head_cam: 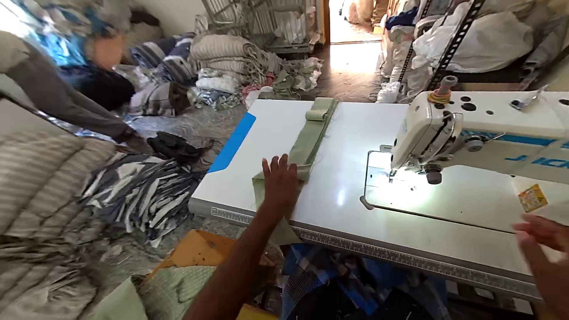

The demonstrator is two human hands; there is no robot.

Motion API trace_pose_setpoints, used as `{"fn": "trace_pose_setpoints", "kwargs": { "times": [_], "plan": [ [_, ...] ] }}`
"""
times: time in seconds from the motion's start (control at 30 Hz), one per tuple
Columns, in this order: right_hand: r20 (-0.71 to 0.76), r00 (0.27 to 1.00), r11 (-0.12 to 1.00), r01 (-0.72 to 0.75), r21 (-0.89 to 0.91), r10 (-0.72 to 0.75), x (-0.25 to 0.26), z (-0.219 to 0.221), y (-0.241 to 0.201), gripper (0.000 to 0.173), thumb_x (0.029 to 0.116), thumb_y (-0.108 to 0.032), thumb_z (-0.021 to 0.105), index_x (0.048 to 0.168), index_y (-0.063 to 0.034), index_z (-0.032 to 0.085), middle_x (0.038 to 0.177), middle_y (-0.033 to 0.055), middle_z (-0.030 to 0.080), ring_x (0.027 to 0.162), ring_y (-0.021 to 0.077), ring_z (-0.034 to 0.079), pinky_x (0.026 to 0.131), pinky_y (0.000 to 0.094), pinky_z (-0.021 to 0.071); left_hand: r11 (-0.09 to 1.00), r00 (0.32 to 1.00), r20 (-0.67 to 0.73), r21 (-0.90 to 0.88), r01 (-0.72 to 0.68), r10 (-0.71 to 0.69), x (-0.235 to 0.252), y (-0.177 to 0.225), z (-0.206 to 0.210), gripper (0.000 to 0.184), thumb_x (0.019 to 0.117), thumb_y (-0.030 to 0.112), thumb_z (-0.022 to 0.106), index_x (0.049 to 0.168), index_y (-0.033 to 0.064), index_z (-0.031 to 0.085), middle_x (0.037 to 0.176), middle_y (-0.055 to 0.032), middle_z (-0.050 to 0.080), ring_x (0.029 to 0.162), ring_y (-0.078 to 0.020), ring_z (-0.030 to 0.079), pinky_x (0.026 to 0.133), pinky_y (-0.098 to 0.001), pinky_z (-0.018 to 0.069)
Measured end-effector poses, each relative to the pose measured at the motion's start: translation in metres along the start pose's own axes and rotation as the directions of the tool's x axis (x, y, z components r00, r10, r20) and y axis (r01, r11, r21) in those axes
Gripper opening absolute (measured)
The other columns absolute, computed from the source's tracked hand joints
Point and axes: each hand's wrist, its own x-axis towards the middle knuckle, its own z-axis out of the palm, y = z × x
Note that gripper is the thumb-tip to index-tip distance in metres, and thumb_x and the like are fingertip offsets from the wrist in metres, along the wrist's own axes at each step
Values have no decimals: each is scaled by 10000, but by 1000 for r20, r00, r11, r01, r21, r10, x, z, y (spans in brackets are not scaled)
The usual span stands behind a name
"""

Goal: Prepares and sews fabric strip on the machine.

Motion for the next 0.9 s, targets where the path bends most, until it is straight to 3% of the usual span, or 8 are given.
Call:
{"fn": "trace_pose_setpoints", "kwargs": {
  "times": [0.13, 0.2, 0.27, 0.33, 0.47, 0.57, 0.8, 0.9],
  "plan": [
    [95, 979, 968, 161, 195, -182, 6, 60, -53, 460, 1041, -319, 520, 1399, -39, 588, 1175, 127, 717, 1012, 273, 720, 861, 513, 606, 926, 999, -51, -378, -13, -7, 8, 11, -56, 223, 1032, 130, 562, 1163, 11, 698, 1092, -155, 712, 1051, -299, 679, 982, -529, 508],
    [52, 967, 903, 214, 374, -250, 9, 76, -93, 470, 1043, -437, 541, 1365, -106, 625, 1170, 21, 737, 1001, 149, 731, 849, 393, 636, 645, 998, -57, -764, -22, -33, -1, 52, -104, 191, 1029, 145, 593, 1170, 47, 675, 965, -57, 710, 847, -137, 683, 764, -329, 586],
    [55, 953, 785, 212, 582, -298, 11, 82, -136, 580, 1012, -559, 557, 1418, -146, 587, 1296, -4, 691, 1150, 129, 677, 965, 387, 593, 287, 998, -60, -956, -65, 24, -10, 94, -140, 201, 991, 69, 627, 1187, 30, 643, 959, -57, 707, 828, -131, 693, 727, -314, 614],
    [99, 930, 678, 182, 712, -353, 13, 84, -173, 698, 963, -623, 595, 1498, -183, 514, 1404, -34, 621, 1273, 93, 598, 1072, 392, 524, 157, 986, -164, -973, -168, 36, -3, 124, -163, 153, 971, 53, 645, 1122, 28, 639, 918, -35, 702, 804, -118, 700, 723, -305, 626],
    [241, 919, 566, -24, 824, -312, -2, 85, -202, 300, 1021, -390, 630, 1228, -176, 669, 987, -44, 755, 892, 81, 734, 780, 289, 637, 229, 926, -378, -902, -365, -15, 45, 137, -184, 119, 1003, 107, 632, 1070, 9, 620, 890, -49, 698, 789, -150, 714, 724, -337, 637],
    [339, 896, 658, -73, 749, -287, -24, 77, -179, 384, 1069, -427, 527, 1217, -97, 657, 924, -26, 749, 816, 80, 737, 714, 298, 643, 288, 966, -254, -929, -231, -45, 51, 129, -170, 208, 1030, 160, 597, 1152, -7, 621, 955, -86, 706, 837, -178, 720, 750, -364, 636],
    [-83, 983, 771, 181, 611, -165, 10, 43, -156, 493, 1052, -546, 481, 1294, -153, 653, 1069, -49, 710, 976, 83, 692, 850, 313, 610, 108, 988, 155, -982, 156, -20, -60, 169, -94, 197, 1031, 269, 614, 1113, 101, 676, 942, -62, 705, 763, -151, 694, 660, -336, 609],
    [-91, 987, 809, 160, 566, -132, 20, 41, -166, 341, 995, -505, 614, 1114, -191, 674, 837, -99, 646, 715, 20, 616, 595, 187, 516, 187, 996, 79, -979, 85, -36, -75, 171, -81, 147, 1009, 226, 651, 1032, 87, 692, 841, -55, 693, 670, -130, 658, 576, -274, 566]
  ]
}}
